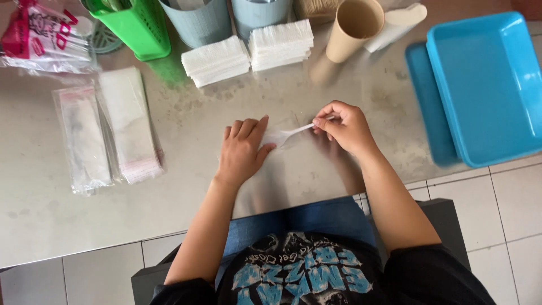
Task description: The person assembles disposable cutlery sets by placing a plastic spoon, a folded paper napkin, and a wooden toothpick into a clear plastic sleeve. The person repeats this process multiple times, placing each completed set into a container.
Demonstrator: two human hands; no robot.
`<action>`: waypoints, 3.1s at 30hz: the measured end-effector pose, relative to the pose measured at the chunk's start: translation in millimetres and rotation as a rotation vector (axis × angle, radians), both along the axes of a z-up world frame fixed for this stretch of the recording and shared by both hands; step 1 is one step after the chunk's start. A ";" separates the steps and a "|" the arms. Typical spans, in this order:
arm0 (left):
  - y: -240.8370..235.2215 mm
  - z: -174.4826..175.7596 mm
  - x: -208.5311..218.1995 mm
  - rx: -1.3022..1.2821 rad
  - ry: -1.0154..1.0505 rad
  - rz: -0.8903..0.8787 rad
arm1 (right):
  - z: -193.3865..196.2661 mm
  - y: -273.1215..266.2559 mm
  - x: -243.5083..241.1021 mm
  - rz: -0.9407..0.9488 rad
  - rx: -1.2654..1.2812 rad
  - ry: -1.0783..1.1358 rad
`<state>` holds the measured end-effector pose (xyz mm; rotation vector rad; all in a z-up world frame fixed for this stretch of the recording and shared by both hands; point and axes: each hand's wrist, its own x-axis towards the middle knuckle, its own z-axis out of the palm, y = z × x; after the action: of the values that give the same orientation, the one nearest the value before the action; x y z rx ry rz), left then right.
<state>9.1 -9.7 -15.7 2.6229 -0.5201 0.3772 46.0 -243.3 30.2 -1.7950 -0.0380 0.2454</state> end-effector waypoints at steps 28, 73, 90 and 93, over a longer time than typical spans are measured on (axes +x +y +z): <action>-19.4 -16.7 57.4 -1.403 0.520 0.070 | -2.9 88.3 118.5 0.144 0.256 -0.533; -14.9 1.9 40.5 -1.714 0.767 -0.235 | 14.3 66.1 108.9 0.210 0.261 -0.491; -20.4 3.9 38.7 -1.630 0.704 -0.203 | 27.4 57.3 107.9 0.221 0.209 -0.400; -19.0 -8.4 40.8 -1.681 0.722 -0.250 | 25.1 57.3 108.6 0.221 0.219 -0.398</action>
<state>49.9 -28.7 -24.1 0.9022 -0.1003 -0.2082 154.7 -186.0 55.3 -1.5965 -0.5287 0.0354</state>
